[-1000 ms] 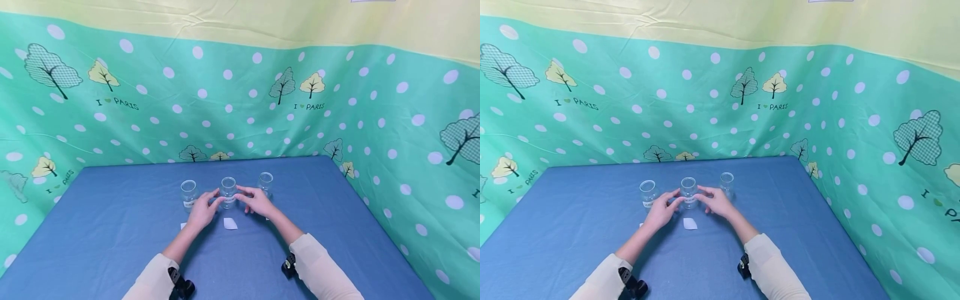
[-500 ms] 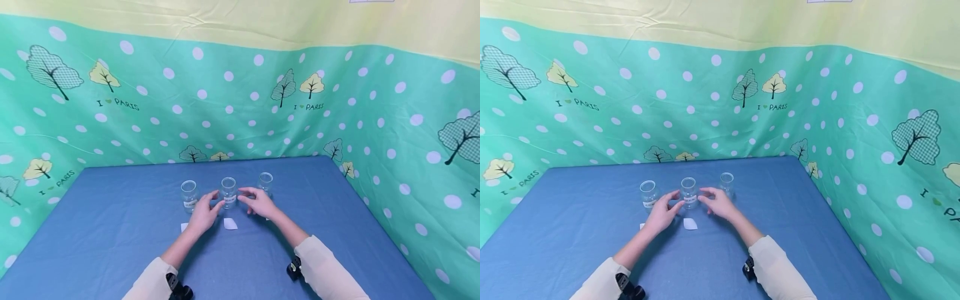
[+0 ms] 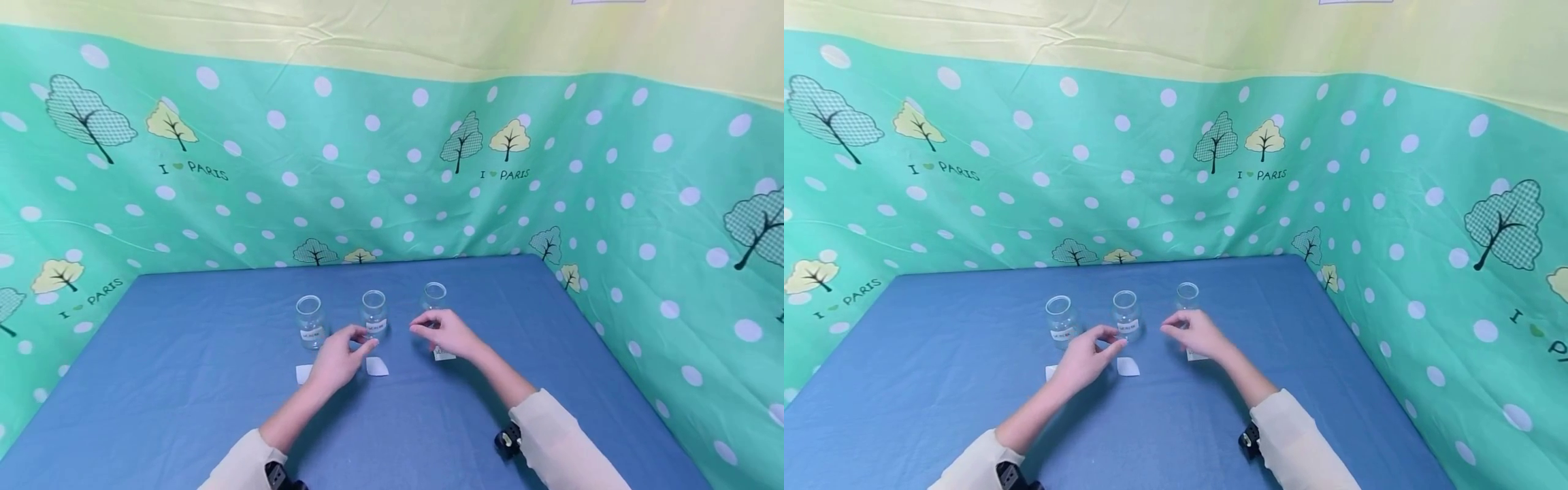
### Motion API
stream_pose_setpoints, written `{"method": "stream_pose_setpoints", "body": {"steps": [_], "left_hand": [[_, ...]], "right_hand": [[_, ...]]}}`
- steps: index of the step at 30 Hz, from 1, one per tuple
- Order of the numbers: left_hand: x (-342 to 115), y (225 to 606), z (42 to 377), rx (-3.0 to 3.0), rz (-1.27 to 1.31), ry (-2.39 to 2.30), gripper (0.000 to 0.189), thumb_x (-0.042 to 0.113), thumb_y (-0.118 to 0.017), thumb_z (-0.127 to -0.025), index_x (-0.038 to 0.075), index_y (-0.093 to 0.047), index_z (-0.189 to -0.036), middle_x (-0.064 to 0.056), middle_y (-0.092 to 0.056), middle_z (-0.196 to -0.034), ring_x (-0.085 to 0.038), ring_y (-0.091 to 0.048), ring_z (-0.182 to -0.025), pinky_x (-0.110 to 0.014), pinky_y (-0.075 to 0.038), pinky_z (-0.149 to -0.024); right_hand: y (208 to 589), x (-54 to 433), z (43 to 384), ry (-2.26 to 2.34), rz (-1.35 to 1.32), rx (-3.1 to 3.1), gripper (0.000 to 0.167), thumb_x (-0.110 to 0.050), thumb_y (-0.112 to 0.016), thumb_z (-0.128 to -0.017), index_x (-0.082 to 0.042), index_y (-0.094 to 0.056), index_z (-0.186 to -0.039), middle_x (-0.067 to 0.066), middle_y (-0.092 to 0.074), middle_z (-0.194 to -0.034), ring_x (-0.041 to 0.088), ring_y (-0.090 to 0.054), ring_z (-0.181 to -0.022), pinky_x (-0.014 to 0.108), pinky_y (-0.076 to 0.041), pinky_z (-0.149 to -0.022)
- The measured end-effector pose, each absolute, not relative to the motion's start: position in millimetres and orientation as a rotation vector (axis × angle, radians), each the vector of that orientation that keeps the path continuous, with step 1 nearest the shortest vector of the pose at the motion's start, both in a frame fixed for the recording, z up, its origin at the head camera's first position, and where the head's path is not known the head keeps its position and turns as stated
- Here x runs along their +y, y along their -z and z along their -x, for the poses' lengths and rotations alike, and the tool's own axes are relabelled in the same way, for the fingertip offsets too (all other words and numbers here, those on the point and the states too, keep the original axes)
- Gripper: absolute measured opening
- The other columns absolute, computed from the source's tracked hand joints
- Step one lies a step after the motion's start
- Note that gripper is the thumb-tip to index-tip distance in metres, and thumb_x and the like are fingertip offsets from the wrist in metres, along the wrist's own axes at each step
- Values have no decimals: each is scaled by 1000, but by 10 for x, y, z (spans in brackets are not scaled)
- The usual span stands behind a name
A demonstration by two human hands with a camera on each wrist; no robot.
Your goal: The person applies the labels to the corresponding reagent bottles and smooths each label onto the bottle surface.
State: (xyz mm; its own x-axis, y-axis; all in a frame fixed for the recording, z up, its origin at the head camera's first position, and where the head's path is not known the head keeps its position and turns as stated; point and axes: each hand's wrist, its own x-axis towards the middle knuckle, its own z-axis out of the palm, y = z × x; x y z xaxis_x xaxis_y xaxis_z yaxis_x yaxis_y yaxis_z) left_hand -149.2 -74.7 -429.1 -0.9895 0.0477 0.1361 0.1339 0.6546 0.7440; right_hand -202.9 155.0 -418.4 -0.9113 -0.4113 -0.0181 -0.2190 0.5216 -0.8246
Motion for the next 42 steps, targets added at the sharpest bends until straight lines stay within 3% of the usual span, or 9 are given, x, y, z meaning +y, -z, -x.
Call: {"method": "stream_pose_setpoints", "body": {"steps": [6,19,26,30,35,42], "left_hand": [[-549,4286,1489,-2789,310,1262,30,31,-67,-85,7,-66,-104,-3,-68,-93,-15,-65,-78,-29,-51,-68],[11,4379,1584,-2889,479,1207,29,28,-68,-85,7,-65,-105,-4,-68,-92,-21,-64,-87,-35,-50,-78],[195,4474,1633,-2927,477,1141,27,27,-70,-82,10,-66,-102,-2,-67,-87,-17,-62,-80,-30,-48,-70],[273,4512,1661,-2948,443,1067,28,30,-72,-80,13,-66,-102,1,-66,-85,-13,-60,-77,-27,-47,-66],[336,4522,1681,-2978,381,1015,30,30,-74,-78,14,-67,-103,3,-63,-82,-11,-58,-72,-26,-44,-61],[365,4552,1709,-3016,299,945,31,30,-75,-77,15,-68,-103,6,-60,-79,-9,-56,-69,-25,-43,-58]], "right_hand": [[4182,1762,2047,1325,574,2531,27,-22,-63,-89,1,-67,-103,19,-67,-94,32,-60,-59,43,-51,-57],[4274,2173,2072,1151,443,2598,24,-18,-66,-87,-2,-67,-103,9,-65,-88,20,-55,-54,36,-50,-54],[4343,2280,2083,1047,494,2633,22,-16,-70,-82,-2,-68,-100,5,-63,-80,12,-53,-53,27,-48,-50],[4386,2306,2097,965,574,2691,22,-17,-72,-80,-5,-69,-98,0,-59,-74,8,-50,-60,22,-44,-56],[4421,2312,2098,886,628,2729,24,-21,-76,-77,-9,-69,-97,-3,-54,-70,9,-46,-65,21,-38,-61],[4464,2305,2102,883,652,2699,25,-21,-76,-77,-9,-69,-98,-2,-53,-68,9,-45,-61,22,-38,-58]]}}
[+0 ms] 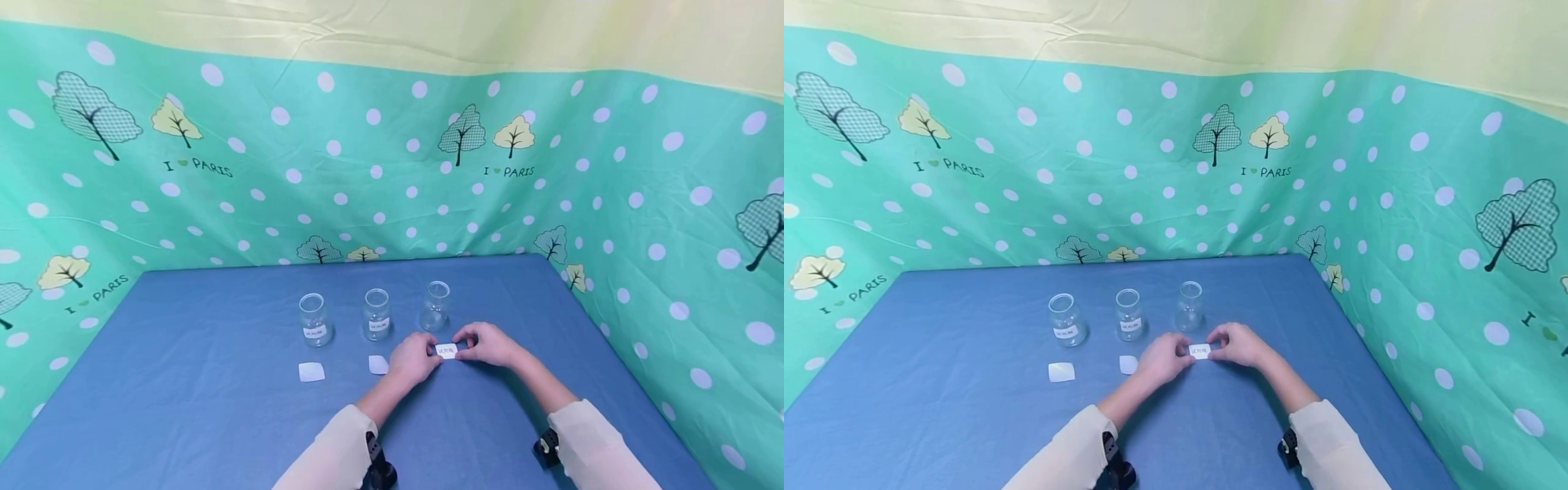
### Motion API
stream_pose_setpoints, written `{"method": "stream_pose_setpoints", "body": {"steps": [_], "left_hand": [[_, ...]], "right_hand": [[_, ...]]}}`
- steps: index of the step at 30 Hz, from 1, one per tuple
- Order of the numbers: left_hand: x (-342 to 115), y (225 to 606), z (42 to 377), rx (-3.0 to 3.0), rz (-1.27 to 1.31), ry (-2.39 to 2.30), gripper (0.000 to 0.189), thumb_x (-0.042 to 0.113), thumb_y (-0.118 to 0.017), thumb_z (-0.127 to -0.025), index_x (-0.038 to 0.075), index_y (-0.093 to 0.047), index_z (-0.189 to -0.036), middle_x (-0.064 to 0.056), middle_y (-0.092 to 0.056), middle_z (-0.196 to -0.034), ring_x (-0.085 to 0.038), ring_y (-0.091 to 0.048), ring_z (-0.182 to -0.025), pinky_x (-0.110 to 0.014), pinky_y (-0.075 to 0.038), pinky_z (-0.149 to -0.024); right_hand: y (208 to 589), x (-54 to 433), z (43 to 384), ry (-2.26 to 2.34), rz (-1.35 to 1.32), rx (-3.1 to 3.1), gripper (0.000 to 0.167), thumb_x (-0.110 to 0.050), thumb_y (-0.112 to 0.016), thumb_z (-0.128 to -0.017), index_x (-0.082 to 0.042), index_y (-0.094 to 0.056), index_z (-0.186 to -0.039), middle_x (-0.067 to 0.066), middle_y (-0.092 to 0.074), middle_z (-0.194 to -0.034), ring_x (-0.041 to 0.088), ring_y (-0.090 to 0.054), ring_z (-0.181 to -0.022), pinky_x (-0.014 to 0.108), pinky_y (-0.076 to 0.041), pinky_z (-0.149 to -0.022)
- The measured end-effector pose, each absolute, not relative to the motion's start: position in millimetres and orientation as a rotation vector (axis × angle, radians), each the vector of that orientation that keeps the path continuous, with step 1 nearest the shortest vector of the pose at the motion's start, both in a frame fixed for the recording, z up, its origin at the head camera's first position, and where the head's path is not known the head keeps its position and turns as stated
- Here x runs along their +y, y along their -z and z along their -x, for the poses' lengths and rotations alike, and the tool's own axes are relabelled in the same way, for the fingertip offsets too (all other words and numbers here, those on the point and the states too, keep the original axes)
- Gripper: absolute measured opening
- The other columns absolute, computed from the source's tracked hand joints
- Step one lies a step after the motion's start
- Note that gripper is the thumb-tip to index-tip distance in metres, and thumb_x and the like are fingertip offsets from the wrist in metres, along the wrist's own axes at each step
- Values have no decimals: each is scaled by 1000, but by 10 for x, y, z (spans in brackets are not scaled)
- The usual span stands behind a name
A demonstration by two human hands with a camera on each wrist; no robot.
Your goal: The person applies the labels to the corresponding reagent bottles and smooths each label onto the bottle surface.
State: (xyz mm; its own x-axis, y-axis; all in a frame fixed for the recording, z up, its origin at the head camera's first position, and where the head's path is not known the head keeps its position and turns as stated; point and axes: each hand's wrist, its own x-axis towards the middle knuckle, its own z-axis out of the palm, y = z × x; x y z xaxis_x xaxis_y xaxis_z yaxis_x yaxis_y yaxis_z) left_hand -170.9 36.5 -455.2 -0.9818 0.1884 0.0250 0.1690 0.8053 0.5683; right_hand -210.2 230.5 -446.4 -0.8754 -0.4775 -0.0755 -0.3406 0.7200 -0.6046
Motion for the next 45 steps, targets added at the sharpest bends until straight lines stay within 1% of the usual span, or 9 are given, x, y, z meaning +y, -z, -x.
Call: {"method": "stream_pose_setpoints", "body": {"steps": [7,14,19,25,31,36,40,45], "left_hand": [[368,4541,1710,2951,-240,-921,25,30,-75,-77,18,-69,-98,8,-57,-76,-8,-53,-67,-26,-40,-56],[369,4552,1717,2938,-229,-928,24,31,-74,-78,18,-68,-97,8,-56,-76,-7,-52,-66,-26,-40,-56],[335,4541,1711,2919,-230,-999,23,29,-73,-79,18,-68,-98,7,-57,-78,-8,-53,-68,-25,-40,-57],[267,4508,1717,2897,-255,-1145,25,30,-73,-79,18,-67,-100,5,-62,-84,-9,-56,-74,-25,-43,-62],[177,4451,1719,2878,-281,-1257,27,27,-72,-80,15,-67,-103,2,-64,-87,-13,-60,-81,-27,-47,-69],[108,4426,1701,2835,-286,-1332,30,27,-71,-82,12,-66,-107,1,-65,-88,-16,-62,-82,-29,-48,-70],[62,4421,1692,2783,-275,-1423,28,26,-69,-83,9,-66,-106,-2,-67,-88,-16,-61,-80,-29,-48,-69],[16,4431,1682,2725,-267,-1516,20,23,-68,-84,9,-67,-99,-2,-67,-85,-12,-58,-73,-24,-47,-64]], "right_hand": [[4457,2279,2091,888,643,2689,21,-20,-75,-78,-10,-70,-95,-4,-53,-68,9,-45,-61,21,-39,-57],[4439,2267,2075,896,637,2692,16,-18,-74,-79,-12,-71,-93,-4,-54,-69,9,-46,-64,21,-39,-59],[4409,2264,2064,947,665,2679,16,-19,-73,-80,-11,-70,-93,-3,-56,-70,8,-48,-62,21,-41,-57],[4335,2256,2055,1047,693,2649,18,-19,-73,-80,-9,-70,-95,0,-58,-72,8,-48,-54,22,-42,-50],[4267,2232,2057,1081,696,2649,19,-21,-73,-81,-10,-70,-97,1,-60,-74,8,-47,-54,23,-42,-49],[4240,2208,2056,1085,691,2651,19,-22,-72,-81,-11,-70,-98,2,-62,-76,13,-48,-57,23,-41,-49],[4221,2176,2056,1090,697,2659,19,-23,-73,-81,-13,-70,-97,0,-62,-77,16,-49,-60,23,-41,-51],[4202,2137,2065,1100,708,2659,18,-23,-73,-81,-15,-71,-97,-1,-61,-76,17,-50,-61,22,-41,-52]]}}
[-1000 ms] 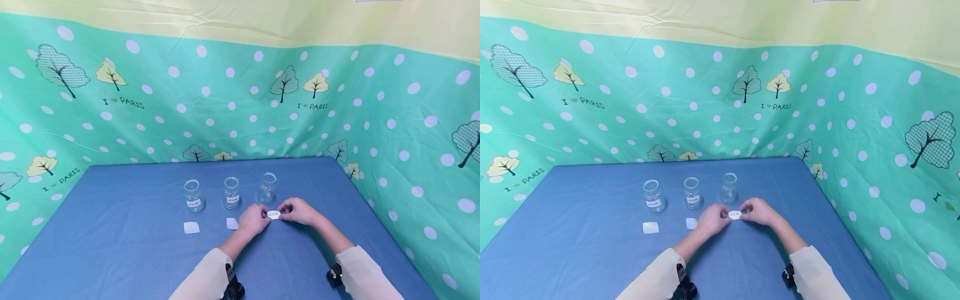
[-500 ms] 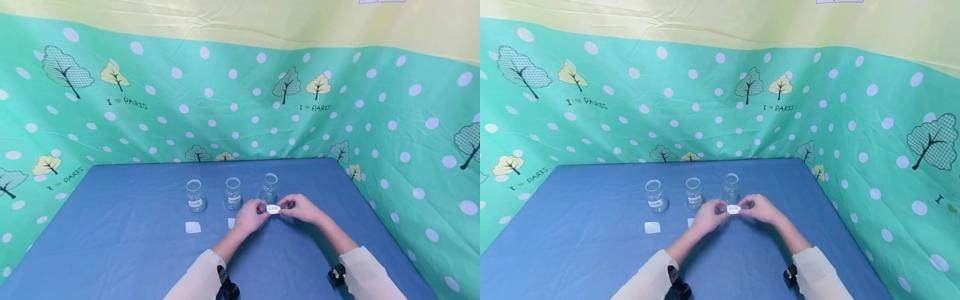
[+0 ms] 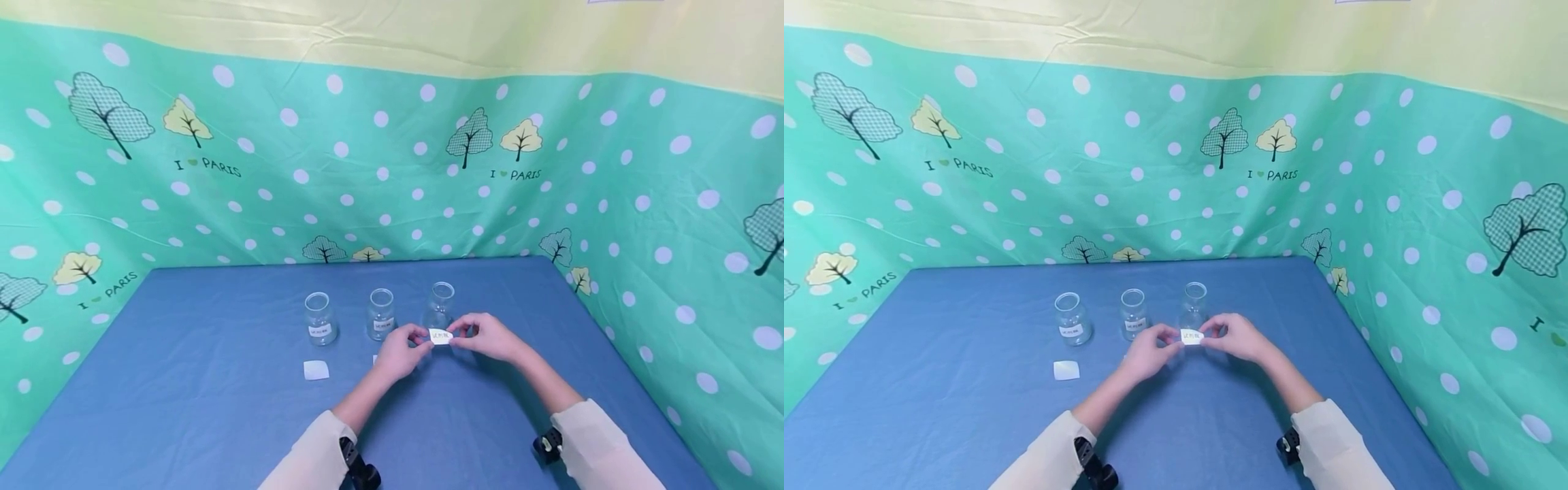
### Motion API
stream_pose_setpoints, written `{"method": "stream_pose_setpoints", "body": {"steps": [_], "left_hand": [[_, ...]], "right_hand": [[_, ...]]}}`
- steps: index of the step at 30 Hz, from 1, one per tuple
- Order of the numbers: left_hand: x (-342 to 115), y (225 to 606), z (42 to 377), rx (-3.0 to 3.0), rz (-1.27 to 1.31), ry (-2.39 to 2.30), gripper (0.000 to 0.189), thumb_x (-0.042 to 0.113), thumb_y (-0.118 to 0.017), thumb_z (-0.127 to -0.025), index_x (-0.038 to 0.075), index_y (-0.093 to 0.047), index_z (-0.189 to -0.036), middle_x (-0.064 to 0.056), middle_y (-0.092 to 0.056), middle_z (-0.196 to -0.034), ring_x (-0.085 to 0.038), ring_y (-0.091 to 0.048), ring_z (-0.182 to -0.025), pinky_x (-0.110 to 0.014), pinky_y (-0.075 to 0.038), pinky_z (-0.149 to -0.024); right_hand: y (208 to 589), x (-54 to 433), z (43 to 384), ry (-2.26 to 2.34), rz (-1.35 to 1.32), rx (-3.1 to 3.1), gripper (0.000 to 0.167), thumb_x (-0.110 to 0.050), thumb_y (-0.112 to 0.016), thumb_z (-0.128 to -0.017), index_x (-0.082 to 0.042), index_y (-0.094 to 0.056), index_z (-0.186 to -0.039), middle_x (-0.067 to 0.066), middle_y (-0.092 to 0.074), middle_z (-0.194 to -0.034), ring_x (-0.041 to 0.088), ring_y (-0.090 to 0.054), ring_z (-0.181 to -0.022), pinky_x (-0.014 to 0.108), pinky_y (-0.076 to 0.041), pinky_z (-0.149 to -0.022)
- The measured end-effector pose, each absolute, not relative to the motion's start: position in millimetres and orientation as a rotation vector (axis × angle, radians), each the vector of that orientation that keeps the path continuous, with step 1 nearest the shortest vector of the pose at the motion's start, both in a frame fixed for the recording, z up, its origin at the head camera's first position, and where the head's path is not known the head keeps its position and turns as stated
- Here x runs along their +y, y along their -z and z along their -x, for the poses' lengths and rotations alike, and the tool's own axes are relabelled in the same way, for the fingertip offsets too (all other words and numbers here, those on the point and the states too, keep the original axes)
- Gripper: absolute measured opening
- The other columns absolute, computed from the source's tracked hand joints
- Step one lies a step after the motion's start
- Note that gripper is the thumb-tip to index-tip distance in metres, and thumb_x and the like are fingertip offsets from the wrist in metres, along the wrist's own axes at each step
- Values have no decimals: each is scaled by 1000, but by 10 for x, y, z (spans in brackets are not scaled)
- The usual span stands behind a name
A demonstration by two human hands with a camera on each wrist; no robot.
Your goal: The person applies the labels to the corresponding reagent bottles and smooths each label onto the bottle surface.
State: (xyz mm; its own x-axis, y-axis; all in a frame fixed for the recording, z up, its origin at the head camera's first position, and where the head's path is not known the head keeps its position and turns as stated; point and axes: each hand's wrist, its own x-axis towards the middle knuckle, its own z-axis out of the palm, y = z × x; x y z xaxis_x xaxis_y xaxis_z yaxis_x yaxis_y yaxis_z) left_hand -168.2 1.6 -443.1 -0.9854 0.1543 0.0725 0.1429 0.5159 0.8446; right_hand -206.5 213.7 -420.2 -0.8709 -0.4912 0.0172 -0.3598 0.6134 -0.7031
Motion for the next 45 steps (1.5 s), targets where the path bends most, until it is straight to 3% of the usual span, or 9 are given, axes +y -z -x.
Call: {"method": "stream_pose_setpoints", "body": {"steps": [8,16,22,30,39,45], "left_hand": [[-50,4414,1648,2620,-248,-1588,13,21,-66,-87,9,-66,-92,-3,-65,-83,-10,-59,-55,-24,-48,-55],[-123,4403,1614,2532,-234,-1653,14,19,-62,-89,6,-66,-93,-5,-64,-75,-24,-64,-59,-28,-48,-49],[-168,4400,1612,2502,-214,-1691,17,21,-61,-89,6,-66,-93,-6,-64,-75,-24,-64,-59,-28,-47,-48],[-192,4390,1627,2498,-181,-1722,17,21,-61,-88,5,-66,-93,-5,-63,-77,-18,-62,-57,-27,-47,-50],[-227,4391,1618,2491,-199,-1735,19,22,-62,-88,4,-66,-92,-6,-63,-76,-16,-62,-56,-26,-46,-51],[-259,4371,1606,2444,-258,-1759,22,25,-62,-89,4,-67,-95,-16,-66,-81,-17,-63,-57,-24,-46,-51]], "right_hand": [[4184,2076,2067,1126,757,2641,20,-23,-74,-80,-13,-71,-97,1,-63,-78,16,-50,-60,22,-41,-52],[4181,1998,2061,1113,783,2638,21,-24,-73,-81,-12,-71,-98,1,-64,-79,17,-51,-61,22,-42,-52],[4146,1953,2033,1129,774,2626,25,-25,-72,-81,-13,-69,-103,1,-63,-82,21,-50,-60,22,-41,-50],[4068,1869,1985,1174,756,2685,20,-24,-71,-83,-16,-69,-101,-1,-61,-79,8,-45,-56,22,-39,-50],[4065,1743,1941,1193,801,2657,14,-23,-69,-85,-15,-71,-97,0,-56,-71,13,-45,-57,21,-39,-51],[4058,1693,1918,1181,837,2637,16,-26,-68,-85,-17,-72,-98,-2,-59,-72,11,-46,-58,21,-40,-52]]}}
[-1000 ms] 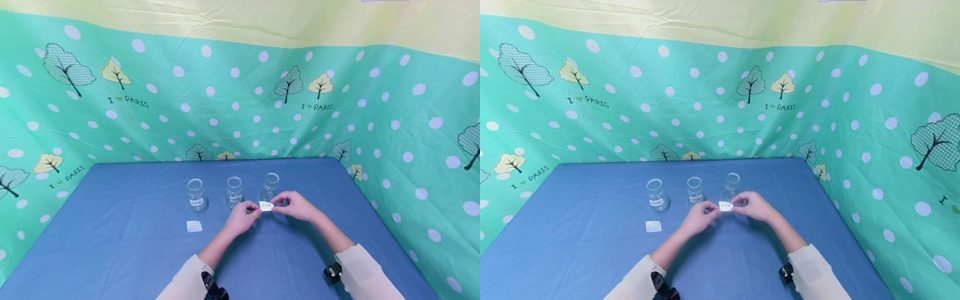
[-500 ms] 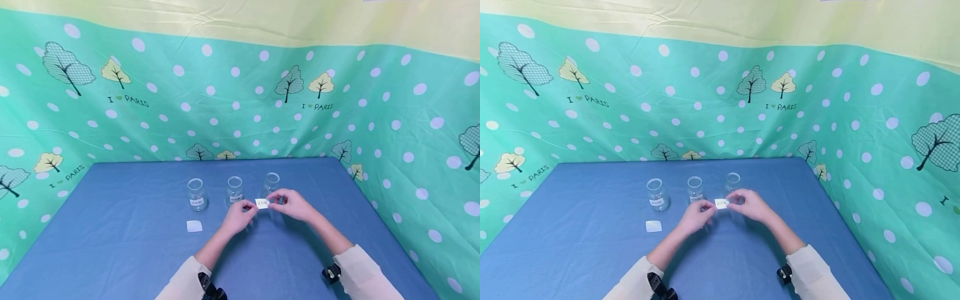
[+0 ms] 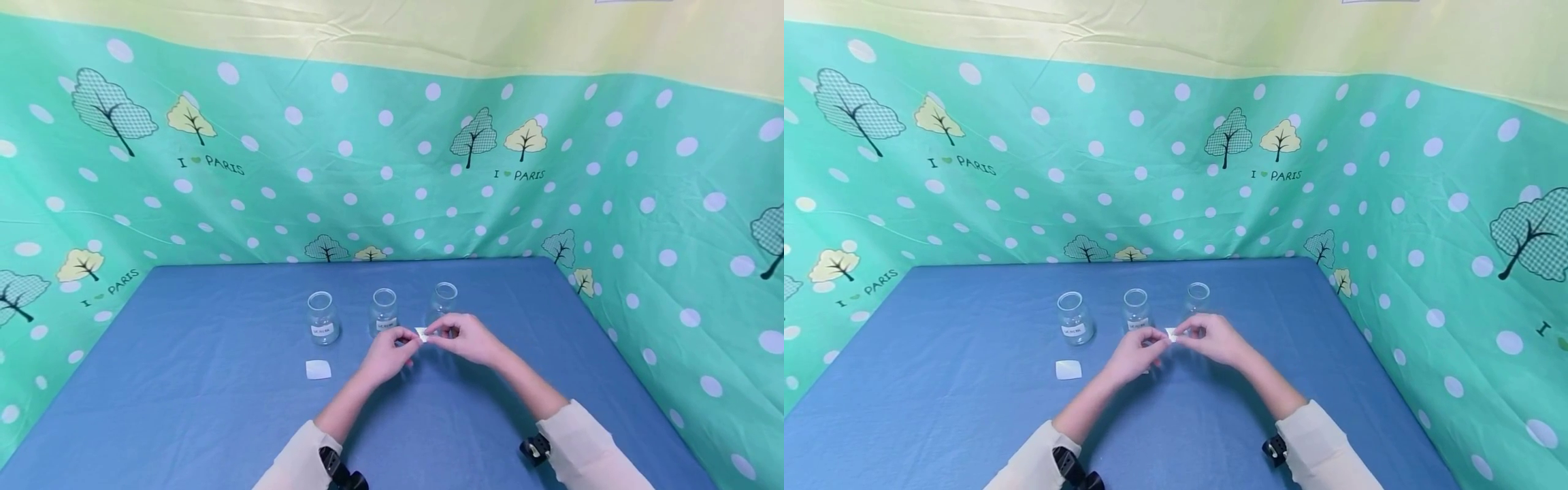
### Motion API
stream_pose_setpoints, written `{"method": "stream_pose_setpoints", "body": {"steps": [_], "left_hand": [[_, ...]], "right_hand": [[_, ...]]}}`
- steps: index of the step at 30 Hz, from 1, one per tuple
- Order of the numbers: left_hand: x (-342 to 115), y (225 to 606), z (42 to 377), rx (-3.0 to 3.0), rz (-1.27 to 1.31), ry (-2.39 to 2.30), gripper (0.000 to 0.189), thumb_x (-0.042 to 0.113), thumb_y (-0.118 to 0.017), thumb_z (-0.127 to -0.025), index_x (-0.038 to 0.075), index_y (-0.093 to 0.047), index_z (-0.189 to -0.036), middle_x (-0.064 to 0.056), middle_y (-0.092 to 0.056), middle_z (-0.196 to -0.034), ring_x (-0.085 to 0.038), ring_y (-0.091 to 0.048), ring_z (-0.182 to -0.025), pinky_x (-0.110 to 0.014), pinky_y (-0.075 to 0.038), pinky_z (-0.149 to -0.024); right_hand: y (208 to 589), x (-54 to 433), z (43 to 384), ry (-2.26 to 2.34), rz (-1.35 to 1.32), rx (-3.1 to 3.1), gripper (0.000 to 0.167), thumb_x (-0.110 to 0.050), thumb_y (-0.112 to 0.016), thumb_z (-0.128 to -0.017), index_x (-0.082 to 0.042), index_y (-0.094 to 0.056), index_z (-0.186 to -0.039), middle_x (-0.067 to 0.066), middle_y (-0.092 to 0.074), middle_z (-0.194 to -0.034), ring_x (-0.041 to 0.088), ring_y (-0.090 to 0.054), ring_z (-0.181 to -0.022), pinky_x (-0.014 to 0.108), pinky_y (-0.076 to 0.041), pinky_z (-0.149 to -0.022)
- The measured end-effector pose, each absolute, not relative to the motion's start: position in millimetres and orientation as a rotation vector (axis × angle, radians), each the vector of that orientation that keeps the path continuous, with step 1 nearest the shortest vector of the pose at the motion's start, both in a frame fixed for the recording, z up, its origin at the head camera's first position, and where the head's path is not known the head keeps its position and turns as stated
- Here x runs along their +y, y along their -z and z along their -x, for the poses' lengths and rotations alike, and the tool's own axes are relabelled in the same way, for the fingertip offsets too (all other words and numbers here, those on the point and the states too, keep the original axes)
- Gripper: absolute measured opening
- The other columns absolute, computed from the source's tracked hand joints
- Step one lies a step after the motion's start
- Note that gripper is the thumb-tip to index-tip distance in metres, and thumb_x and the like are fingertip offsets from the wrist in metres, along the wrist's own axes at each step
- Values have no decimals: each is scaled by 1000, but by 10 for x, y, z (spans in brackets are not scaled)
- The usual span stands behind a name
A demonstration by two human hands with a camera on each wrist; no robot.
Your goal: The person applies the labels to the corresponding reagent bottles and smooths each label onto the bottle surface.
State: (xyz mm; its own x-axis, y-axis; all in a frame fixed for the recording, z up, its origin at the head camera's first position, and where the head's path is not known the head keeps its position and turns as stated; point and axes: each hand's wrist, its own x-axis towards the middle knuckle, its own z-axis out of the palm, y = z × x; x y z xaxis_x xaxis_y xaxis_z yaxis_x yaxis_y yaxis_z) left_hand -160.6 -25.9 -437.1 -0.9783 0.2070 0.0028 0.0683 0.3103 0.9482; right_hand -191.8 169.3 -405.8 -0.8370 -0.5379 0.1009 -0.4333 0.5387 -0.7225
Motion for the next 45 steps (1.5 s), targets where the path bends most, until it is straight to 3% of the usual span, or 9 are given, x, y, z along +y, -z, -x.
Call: {"method": "stream_pose_setpoints", "body": {"steps": [5,10,15,24,30,37,42,45], "left_hand": [[-290,4332,1585,2389,-329,-1771,24,27,-61,-91,5,-67,-99,-24,-67,-84,-27,-64,-62,-23,-43,-48],[-305,4309,1566,2353,-324,-1779,23,25,-59,-92,6,-67,-101,-26,-65,-85,-37,-63,-69,-23,-40,-48],[-301,4307,1562,2359,-327,-1794,21,22,-58,-93,5,-66,-102,-28,-64,-85,-42,-62,-72,-22,-38,-47],[-280,4319,1557,2382,-331,-1819,20,22,-59,-92,5,-66,-101,-24,-65,-91,-37,-63,-67,-20,-36,-45],[-269,4333,1565,2365,-309,-1863,21,25,-61,-90,6,-66,-98,-25,-65,-90,-37,-62,-67,-21,-36,-45],[-256,4348,1578,2369,-310,-1929,19,19,-62,-89,1,-65,-96,-15,-66,-88,-13,-59,-56,-22,-42,-50],[-254,4250,1519,2369,-284,-1943,17,13,-60,-89,-2,-65,-96,-19,-63,-81,-32,-62,-61,-22,-43,-52],[-246,4228,1496,2388,-269,-1946,16,12,-60,-88,-2,-64,-95,-19,-62,-77,-32,-61,-60,-22,-42,-50]], "right_hand": [[4054,1663,1897,1159,860,2656,14,-22,-68,-86,-16,-72,-98,-1,-63,-76,10,-46,-59,21,-40,-54],[4000,1631,1859,1168,859,2639,15,-12,-66,-86,-8,-72,-100,8,-69,-85,16,-48,-63,23,-41,-56],[4000,1627,1854,1169,848,2617,17,-14,-64,-88,-8,-71,-102,8,-69,-89,14,-49,-65,20,-41,-56],[4048,1646,1884,1215,845,2599,17,-29,-66,-87,-20,-73,-100,-3,-67,-85,8,-47,-60,21,-42,-54],[4013,1659,1879,1250,848,2609,13,-28,-66,-87,-19,-73,-95,1,-68,-82,7,-46,-59,20,-40,-53],[3995,1677,1897,1266,775,2639,11,-21,-65,-88,-13,-71,-92,2,-66,-82,11,-50,-63,22,-43,-57],[3845,1650,1822,1302,670,2671,11,-15,-65,-88,-6,-70,-92,6,-65,-79,14,-49,-62,20,-41,-55],[3694,1629,1746,1321,637,2685,11,-9,-64,-88,0,-68,-91,10,-64,-77,15,-47,-60,20,-40,-54]]}}
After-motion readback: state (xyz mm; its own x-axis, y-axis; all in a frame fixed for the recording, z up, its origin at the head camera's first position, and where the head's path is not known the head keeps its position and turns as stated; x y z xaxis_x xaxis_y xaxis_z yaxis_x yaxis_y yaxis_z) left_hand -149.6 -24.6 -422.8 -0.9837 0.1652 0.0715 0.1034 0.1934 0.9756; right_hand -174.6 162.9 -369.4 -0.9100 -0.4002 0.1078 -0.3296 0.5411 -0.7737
